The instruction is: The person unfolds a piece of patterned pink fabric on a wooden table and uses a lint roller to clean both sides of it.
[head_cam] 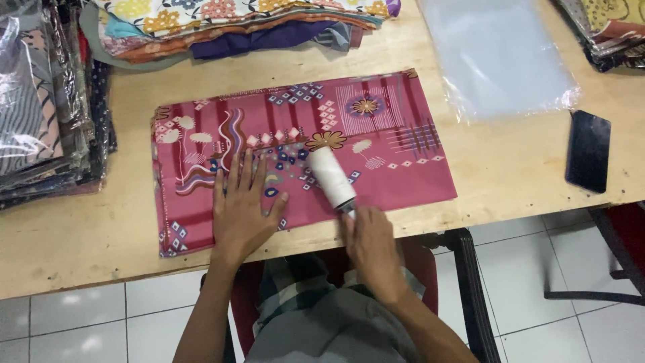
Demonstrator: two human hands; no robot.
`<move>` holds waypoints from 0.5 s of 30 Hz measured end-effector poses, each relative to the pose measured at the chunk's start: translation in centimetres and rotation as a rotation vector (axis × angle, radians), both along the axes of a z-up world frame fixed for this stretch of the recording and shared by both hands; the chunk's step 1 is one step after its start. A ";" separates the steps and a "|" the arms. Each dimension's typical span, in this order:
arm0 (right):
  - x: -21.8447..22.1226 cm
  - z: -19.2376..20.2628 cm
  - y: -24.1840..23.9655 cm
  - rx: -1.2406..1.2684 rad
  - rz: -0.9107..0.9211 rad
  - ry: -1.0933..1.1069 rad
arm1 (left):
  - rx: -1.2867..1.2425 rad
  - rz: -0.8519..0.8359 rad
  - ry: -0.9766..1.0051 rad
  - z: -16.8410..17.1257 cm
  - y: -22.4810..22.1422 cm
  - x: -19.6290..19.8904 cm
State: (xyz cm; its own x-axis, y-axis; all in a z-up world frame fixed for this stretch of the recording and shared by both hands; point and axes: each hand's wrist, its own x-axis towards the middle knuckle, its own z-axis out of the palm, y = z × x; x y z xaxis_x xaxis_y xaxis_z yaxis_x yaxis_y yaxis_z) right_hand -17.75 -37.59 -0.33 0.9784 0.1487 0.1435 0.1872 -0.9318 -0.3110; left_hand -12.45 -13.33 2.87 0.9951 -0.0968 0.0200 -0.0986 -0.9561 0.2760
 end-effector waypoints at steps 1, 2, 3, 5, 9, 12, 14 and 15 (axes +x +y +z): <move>0.2 -0.1 -0.6 0.006 -0.020 -0.016 | -0.003 -0.004 0.000 0.1 0.0 0.0; 0.5 -0.1 -1.1 0.013 -0.037 -0.033 | -0.006 -0.005 0.000 0.2 0.1 -0.1; 0.9 0.7 -1.8 0.012 -0.033 -0.033 | -0.007 -0.001 -0.001 0.2 0.2 -0.1; 1.3 2.3 -3.1 0.113 -0.105 0.068 | -0.011 -0.004 0.003 -0.1 0.2 -0.1; 1.7 0.6 -6.6 0.034 -0.170 0.001 | -0.019 -0.007 -0.013 -0.1 0.2 0.0; 2.2 2.7 -8.3 0.003 -0.225 -0.031 | -0.028 -0.007 0.008 -0.3 0.4 0.0; 2.6 1.8 -10.9 0.011 -0.320 0.001 | -0.042 -0.008 0.011 -0.3 0.4 -0.1; 2.7 1.6 -11.8 0.010 -0.317 0.002 | -0.042 -0.006 0.012 -0.3 0.4 -0.1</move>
State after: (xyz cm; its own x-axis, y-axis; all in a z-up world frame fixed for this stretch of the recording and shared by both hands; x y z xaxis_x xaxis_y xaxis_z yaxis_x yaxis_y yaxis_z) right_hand -15.05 -49.37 1.26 0.9760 -0.1655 0.1418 -0.1129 -0.9404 -0.3206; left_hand -12.59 -12.95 2.60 0.9947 -0.1023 0.0124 -0.1009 -0.9429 0.3174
